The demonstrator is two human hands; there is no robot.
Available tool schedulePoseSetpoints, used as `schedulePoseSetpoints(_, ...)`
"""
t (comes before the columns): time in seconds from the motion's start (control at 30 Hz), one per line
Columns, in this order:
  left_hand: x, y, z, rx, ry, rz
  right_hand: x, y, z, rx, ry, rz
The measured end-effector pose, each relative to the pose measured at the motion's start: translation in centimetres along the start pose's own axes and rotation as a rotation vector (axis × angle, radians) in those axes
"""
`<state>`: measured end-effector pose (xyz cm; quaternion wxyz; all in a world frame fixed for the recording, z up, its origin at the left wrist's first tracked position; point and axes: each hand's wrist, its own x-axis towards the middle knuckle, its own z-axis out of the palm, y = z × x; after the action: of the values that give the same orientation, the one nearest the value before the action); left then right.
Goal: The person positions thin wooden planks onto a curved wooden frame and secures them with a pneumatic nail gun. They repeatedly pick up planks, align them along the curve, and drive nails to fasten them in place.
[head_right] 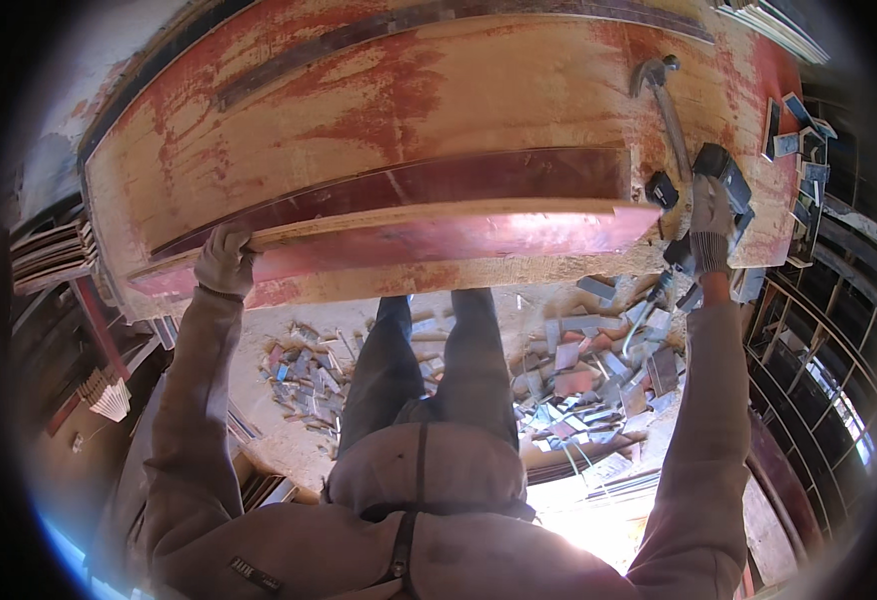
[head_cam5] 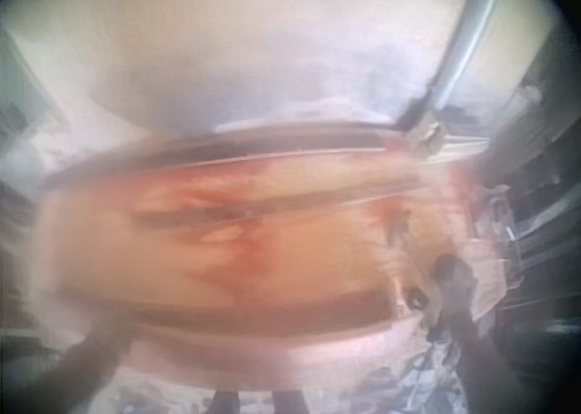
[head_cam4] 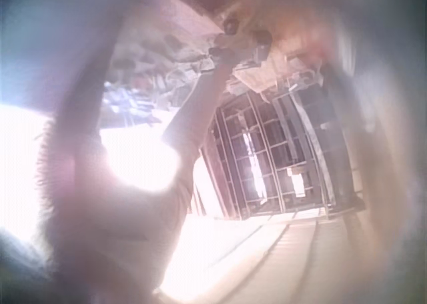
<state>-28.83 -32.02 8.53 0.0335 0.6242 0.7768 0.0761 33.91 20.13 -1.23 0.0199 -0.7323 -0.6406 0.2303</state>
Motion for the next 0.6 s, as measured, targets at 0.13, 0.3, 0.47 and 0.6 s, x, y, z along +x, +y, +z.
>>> schedulePoseSetpoints(0.13, 0.0, 3.5, -5.0, 0.04, 0.125, 0.081, -8.9, -6.8, 0.0, 0.433, -0.281, 0.034)
schedulePoseSetpoints(0.3, -2.0, 4.9, -7.8, 0.145, 0.21, 0.168, -14.9, -7.8, 1.6, 0.031, -0.255, -0.317)
schedulePoseSetpoints(0.47, -3.9, 1.7, -4.9, 0.261, 0.212, 0.168, -17.0, -1.7, 3.9, -0.351, -0.639, 0.143)
schedulePoseSetpoints(0.6, -7.2, 0.2, -0.2, 0.292, 0.236, 0.149, -19.7, -0.3, 4.4, -0.144, -0.418, 0.049)
